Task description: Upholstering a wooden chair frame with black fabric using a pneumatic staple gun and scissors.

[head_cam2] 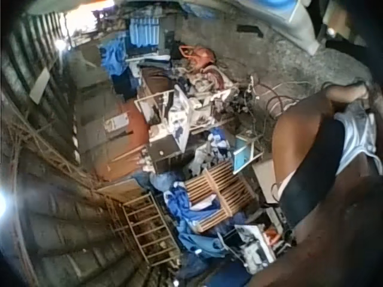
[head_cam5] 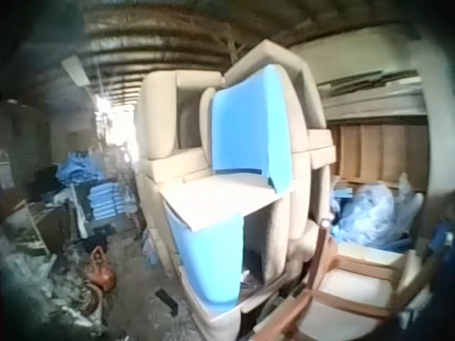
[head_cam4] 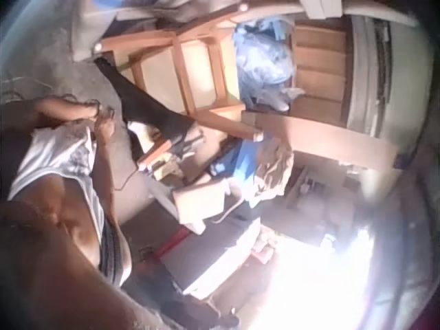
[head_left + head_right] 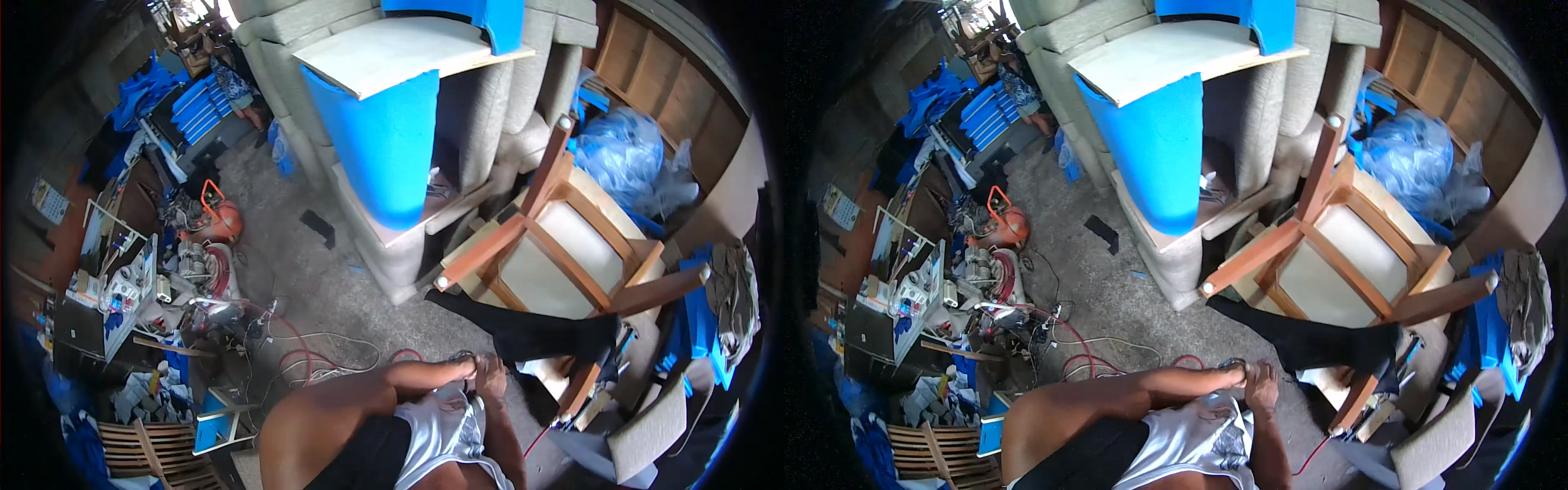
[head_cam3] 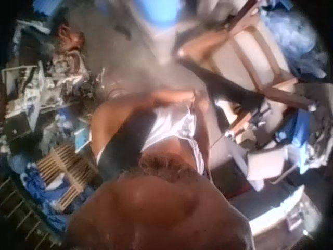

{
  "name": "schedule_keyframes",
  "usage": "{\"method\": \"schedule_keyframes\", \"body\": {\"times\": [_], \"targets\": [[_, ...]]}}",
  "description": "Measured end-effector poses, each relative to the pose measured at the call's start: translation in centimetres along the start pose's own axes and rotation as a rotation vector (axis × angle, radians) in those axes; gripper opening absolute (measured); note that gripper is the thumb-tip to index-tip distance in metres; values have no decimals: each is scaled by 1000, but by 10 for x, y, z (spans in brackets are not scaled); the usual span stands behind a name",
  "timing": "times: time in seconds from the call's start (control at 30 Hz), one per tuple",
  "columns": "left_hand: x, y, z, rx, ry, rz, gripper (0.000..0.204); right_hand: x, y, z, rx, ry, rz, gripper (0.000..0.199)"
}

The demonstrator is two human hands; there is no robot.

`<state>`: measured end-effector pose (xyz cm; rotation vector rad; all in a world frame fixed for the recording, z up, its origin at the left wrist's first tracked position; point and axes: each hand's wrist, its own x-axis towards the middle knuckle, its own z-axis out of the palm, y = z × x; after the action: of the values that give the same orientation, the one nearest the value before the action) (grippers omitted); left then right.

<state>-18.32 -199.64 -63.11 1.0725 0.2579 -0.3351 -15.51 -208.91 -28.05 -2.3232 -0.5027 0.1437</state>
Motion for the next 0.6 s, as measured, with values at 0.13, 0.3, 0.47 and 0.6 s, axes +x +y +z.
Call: {"method": "schedule_keyframes", "body": {"times": [0.13, 0.3, 0.47, 0.6], "targets": [[22, 37, -39, -214, -71, 39, 11, -18, -31, 1, 209, 39, 0, 38], [-4, 192, 83, -329, 313, -326, 28, -40, -2, 7, 268, 15, 21, 43], [-26, 239, 121, -337, 366, -236, 24, -45, -22, 8, 178, -6, 25, 51], [-2, 209, 79, -427, 182, -194, 25, -42, -12, 18, 199, 29, 54, 52]]}}
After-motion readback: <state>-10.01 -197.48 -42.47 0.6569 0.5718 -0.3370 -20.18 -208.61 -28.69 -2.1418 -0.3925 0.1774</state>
